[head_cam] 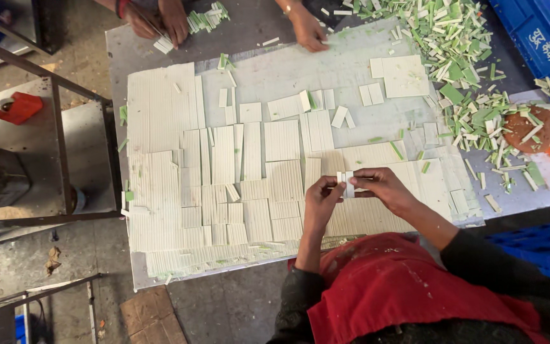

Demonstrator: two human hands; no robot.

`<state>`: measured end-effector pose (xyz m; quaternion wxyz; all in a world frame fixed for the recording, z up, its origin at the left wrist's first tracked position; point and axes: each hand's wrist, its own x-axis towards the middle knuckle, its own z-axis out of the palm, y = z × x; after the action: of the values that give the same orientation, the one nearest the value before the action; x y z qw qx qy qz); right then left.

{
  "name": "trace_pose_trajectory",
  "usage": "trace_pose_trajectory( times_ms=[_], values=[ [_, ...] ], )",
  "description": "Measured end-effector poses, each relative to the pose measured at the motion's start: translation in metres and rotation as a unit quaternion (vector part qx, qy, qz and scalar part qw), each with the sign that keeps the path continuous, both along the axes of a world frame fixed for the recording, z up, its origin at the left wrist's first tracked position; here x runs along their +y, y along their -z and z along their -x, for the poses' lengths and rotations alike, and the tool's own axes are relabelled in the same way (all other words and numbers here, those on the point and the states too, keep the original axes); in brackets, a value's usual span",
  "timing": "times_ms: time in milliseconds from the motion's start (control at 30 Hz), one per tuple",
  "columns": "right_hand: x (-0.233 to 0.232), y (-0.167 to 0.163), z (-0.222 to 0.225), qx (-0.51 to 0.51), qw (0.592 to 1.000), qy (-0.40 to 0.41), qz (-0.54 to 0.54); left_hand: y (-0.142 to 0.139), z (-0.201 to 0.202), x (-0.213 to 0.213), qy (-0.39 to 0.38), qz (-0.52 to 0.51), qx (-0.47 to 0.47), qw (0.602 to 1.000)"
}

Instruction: The person picks up small bundles of match splints and places them onto a slotted tray, arranging them into rows, while other workers at the same table sort and handle splints and blue crates hold finished bundles.

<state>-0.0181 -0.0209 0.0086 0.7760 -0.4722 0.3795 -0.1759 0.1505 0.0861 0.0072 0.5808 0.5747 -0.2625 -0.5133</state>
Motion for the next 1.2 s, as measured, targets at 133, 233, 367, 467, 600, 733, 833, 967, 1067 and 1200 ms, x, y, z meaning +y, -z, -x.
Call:
trace_pose_trajectory(
  times_ms=[133,233,367,467,600,733,833,967,1067,1200],
  values=[
    [0.007,0.003,0.001,0.018,0.999,0.006,0.048,0.005,0.002,0.004,0.007,0.018,-0.035,0.999],
    [0.007,0.008,0.002,0.012,1.0,0.004,0.024,0.009,0.002,0.007,0.007,0.015,-0.047,0.999],
    [0.0,0.014,0.003,0.008,1.0,0.01,-0.006,0.006,0.0,0.002,0.011,0.011,-0.032,0.999],
    [-0.006,0.017,0.003,-0.001,1.0,0.009,-0.026,-0.005,-0.004,-0.005,0.022,0.005,-0.013,1.0],
    [-0.002,0.03,0.003,-0.019,0.997,0.032,-0.06,-0.021,0.003,-0.009,-0.014,-0.011,-0.149,0.989],
    [0.012,0.054,0.001,-0.127,0.97,0.037,-0.202,-0.025,0.023,-0.004,0.013,-0.061,-0.393,0.918],
    [0.019,0.071,0.003,-0.128,0.955,0.059,-0.261,-0.02,0.032,-0.005,0.075,-0.028,-0.479,0.874],
    [0.018,0.084,0.003,-0.153,0.932,0.096,-0.314,-0.005,0.025,-0.011,0.112,-0.075,-0.386,0.912],
    [0.017,0.091,0.004,-0.127,0.924,0.132,-0.335,0.015,-0.001,-0.025,0.02,-0.146,-0.397,0.906],
    [0.015,0.1,0.003,-0.057,0.938,0.131,-0.315,0.041,-0.027,-0.035,-0.02,-0.18,-0.559,0.809]
  ],
)
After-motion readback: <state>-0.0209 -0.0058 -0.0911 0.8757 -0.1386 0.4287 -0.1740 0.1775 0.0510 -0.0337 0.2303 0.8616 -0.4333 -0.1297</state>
